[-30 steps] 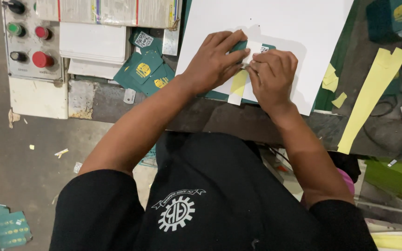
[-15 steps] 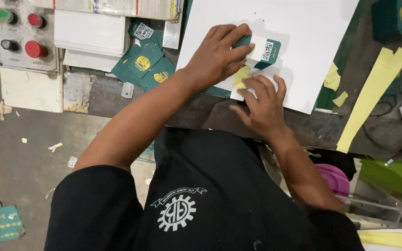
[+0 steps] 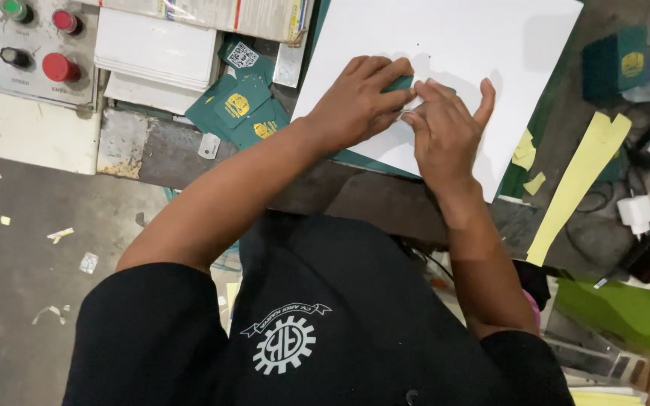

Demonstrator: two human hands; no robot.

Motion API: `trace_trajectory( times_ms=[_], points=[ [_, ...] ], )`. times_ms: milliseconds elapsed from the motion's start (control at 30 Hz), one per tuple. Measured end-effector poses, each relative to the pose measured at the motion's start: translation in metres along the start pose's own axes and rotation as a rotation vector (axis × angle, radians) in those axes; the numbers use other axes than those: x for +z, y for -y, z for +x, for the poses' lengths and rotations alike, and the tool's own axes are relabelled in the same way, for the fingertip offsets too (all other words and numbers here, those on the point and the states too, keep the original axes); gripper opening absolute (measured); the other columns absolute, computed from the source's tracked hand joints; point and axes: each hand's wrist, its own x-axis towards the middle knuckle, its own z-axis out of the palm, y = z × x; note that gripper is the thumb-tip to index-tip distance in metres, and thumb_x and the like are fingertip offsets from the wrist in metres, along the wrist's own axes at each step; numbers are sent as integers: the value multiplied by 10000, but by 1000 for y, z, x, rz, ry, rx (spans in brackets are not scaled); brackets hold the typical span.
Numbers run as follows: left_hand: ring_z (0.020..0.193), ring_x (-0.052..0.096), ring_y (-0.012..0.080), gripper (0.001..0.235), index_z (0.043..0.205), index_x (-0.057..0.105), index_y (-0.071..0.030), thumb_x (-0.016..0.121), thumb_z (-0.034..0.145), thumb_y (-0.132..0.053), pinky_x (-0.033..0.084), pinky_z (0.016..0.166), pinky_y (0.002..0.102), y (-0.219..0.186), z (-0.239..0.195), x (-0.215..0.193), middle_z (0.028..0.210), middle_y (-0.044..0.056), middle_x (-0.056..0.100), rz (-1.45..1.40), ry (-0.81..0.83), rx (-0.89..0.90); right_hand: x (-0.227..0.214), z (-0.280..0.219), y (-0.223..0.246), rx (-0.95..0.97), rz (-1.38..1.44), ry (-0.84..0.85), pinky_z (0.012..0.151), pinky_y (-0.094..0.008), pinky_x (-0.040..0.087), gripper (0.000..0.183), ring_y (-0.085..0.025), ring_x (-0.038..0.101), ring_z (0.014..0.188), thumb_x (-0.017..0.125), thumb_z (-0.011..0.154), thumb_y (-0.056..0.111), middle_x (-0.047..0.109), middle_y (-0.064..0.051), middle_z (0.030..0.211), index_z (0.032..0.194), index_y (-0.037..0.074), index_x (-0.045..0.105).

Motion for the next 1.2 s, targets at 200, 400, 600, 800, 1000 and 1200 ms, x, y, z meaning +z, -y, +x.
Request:
trace_trajectory(
  times_ms=[200, 400, 600, 800, 1000, 1200],
  points=[
    [1314, 529, 358, 336, 1323, 631, -99, 747, 1013, -158, 418, 1098, 511, -1, 3, -10, 1440, 118, 514, -45, 26, 5, -12, 17, 2, 56, 122, 10, 1190, -477, 259, 22, -230, 717, 1225, 725, 1056, 60, 769, -70, 1146, 1069, 43, 716],
    [1306, 516, 403, 414, 1333, 625, -72, 723, 933, -106, 437, 1078, 513, -2, 7, -13, 1443, 157, 512, -71, 57, 21, -15, 22, 0, 144, 186, 46, 1065, -386, 351, 44, -203, 717, 1181, 756, 1025, 85, 776, -51, 1126, 1009, 63, 722],
    [1306, 514, 384, 451, 1307, 590, -14, 762, 898, -91, 451, 1103, 472, -3, 7, -14, 1428, 154, 517, -184, 110, -37, -9, 22, -4, 173, 150, -34, 1095, -429, 413, 395, -353, 631, 1208, 897, 859, 117, 665, -160, 1286, 1150, 58, 636],
    [1323, 504, 395, 642, 1429, 458, 28, 777, 884, -86, 441, 1131, 472, -3, 3, -11, 1424, 175, 519, -155, 121, -88, -26, 40, -6, 483, 537, 195, 904, -355, 592, 887, -216, 689, 1094, 867, 797, 63, 665, -128, 1292, 1555, 65, 406],
    [1340, 472, 419, 667, 1452, 422, 2, 772, 895, -112, 412, 1108, 481, -3, 2, -3, 1420, 208, 503, -223, 146, -207, 24, 27, -51, 520, 660, 129, 846, -271, 589, 448, -122, 685, 982, 834, 899, 47, 720, -86, 1064, 1306, 7, 651],
    [1289, 537, 381, 642, 1430, 438, -59, 789, 900, -145, 442, 1106, 474, -7, 4, -4, 1403, 155, 538, -128, 65, -147, 47, 41, -74, 691, 728, 51, 681, -249, 472, 203, -114, 573, 771, 750, 1037, 159, 685, -74, 874, 1057, -42, 766]
  ],
)
